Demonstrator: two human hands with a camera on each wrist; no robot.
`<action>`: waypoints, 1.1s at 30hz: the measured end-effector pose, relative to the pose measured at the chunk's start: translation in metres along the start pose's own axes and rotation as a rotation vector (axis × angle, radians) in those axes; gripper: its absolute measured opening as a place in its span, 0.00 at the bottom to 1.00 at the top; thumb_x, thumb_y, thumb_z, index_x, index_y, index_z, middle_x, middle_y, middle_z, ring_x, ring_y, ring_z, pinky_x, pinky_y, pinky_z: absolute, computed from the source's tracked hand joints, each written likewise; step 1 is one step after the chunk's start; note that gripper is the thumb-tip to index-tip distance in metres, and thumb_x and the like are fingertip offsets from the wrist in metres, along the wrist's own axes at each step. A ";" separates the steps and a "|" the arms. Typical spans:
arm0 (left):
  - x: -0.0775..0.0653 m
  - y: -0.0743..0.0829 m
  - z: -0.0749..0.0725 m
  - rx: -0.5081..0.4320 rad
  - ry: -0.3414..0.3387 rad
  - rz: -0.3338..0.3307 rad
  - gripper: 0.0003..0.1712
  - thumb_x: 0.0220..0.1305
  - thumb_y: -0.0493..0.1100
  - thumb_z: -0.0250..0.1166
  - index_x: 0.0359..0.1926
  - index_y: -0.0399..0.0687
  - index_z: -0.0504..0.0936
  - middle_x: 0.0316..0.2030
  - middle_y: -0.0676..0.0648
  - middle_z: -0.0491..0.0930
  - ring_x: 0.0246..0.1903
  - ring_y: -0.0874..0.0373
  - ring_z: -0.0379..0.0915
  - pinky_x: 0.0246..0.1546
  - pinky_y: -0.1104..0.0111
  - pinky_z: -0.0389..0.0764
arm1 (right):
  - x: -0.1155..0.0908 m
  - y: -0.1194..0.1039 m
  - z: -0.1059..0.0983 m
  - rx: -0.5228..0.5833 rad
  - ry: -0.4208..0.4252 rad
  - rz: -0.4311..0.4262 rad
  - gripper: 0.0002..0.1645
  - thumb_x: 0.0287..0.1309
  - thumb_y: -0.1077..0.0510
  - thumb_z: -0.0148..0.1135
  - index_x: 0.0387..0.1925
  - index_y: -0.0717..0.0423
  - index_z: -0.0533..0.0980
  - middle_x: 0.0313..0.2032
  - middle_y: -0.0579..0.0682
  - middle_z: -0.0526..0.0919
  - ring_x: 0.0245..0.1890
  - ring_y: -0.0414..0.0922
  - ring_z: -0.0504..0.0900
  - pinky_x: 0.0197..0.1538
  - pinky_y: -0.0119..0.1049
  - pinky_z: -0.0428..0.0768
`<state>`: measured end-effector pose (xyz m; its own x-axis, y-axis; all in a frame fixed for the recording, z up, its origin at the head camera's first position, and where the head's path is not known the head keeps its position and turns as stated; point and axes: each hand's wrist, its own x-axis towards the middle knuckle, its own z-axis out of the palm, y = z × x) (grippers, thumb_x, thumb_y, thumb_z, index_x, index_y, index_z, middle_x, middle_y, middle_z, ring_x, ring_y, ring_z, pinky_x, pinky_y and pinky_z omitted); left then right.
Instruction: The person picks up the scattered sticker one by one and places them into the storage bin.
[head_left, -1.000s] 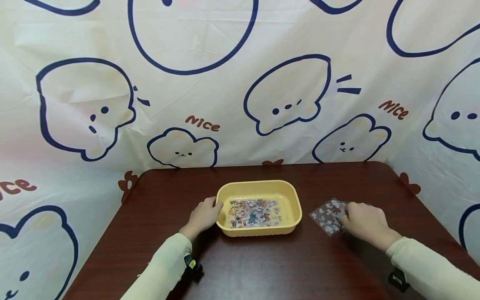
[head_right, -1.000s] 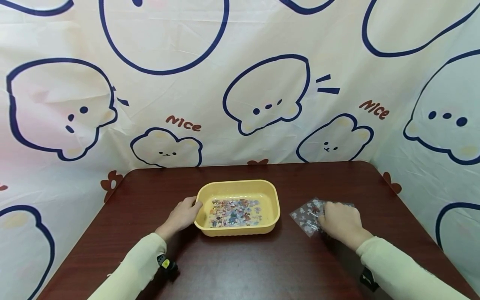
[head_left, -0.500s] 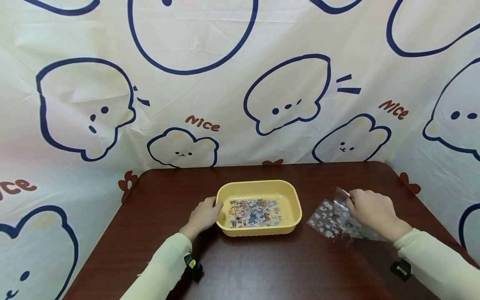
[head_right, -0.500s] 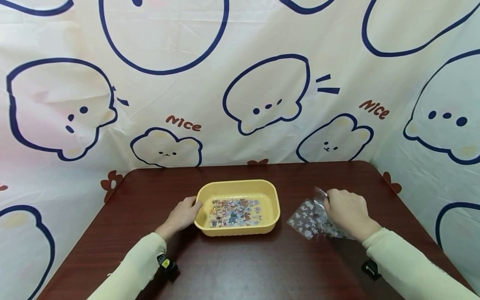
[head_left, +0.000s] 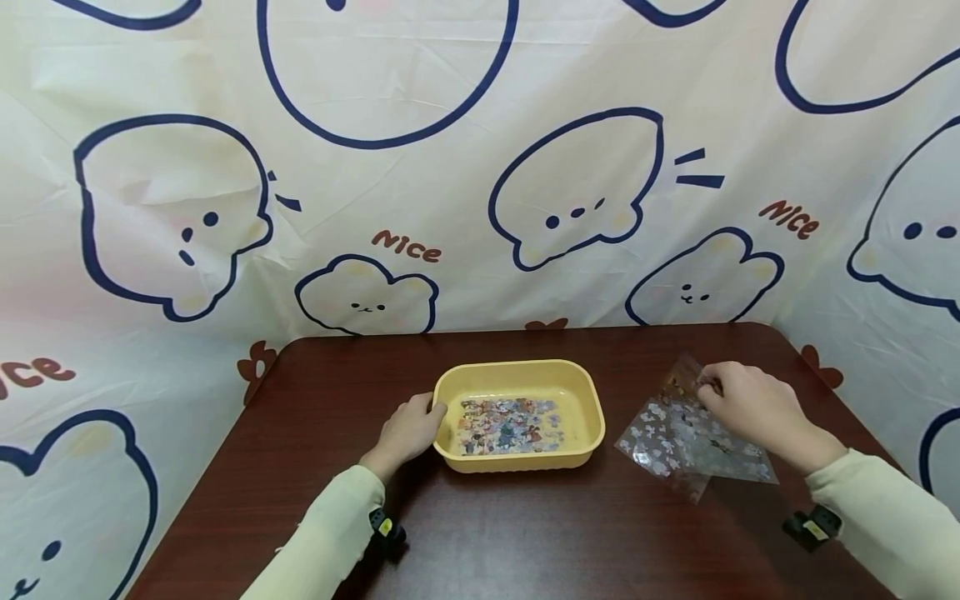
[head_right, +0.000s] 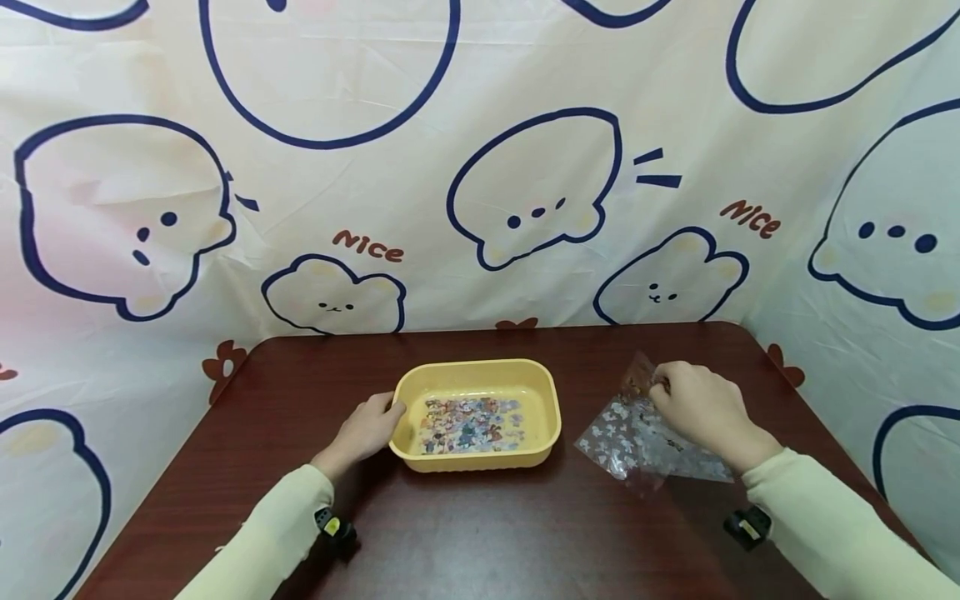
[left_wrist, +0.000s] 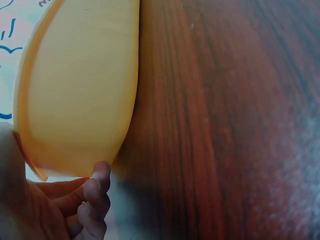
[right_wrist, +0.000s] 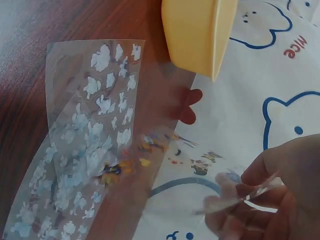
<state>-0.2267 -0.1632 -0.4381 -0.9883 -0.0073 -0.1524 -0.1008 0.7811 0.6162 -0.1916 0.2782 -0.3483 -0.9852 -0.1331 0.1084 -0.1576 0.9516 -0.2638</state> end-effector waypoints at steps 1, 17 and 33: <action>0.000 0.000 0.000 -0.001 0.001 0.002 0.30 0.75 0.52 0.46 0.68 0.41 0.73 0.32 0.48 0.82 0.27 0.59 0.76 0.30 0.67 0.70 | 0.001 0.001 0.000 0.022 -0.003 -0.001 0.14 0.64 0.59 0.51 0.36 0.58 0.82 0.15 0.44 0.69 0.15 0.42 0.64 0.19 0.37 0.58; 0.001 0.001 0.000 0.018 0.004 -0.001 0.29 0.75 0.52 0.46 0.67 0.42 0.74 0.34 0.48 0.83 0.30 0.59 0.77 0.33 0.66 0.71 | 0.009 0.014 -0.006 0.188 -0.006 -0.020 0.16 0.70 0.58 0.58 0.49 0.68 0.81 0.37 0.61 0.86 0.25 0.43 0.77 0.22 0.38 0.70; 0.000 0.002 -0.002 0.018 0.007 -0.006 0.29 0.75 0.52 0.46 0.67 0.42 0.74 0.34 0.48 0.83 0.30 0.58 0.77 0.34 0.66 0.70 | 0.015 0.006 -0.013 0.330 0.051 -0.078 0.11 0.69 0.59 0.60 0.42 0.64 0.83 0.34 0.58 0.87 0.23 0.38 0.75 0.24 0.35 0.72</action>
<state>-0.2273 -0.1629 -0.4358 -0.9884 -0.0159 -0.1507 -0.1044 0.7922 0.6012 -0.2061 0.2856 -0.3354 -0.9659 -0.1801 0.1860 -0.2542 0.7969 -0.5481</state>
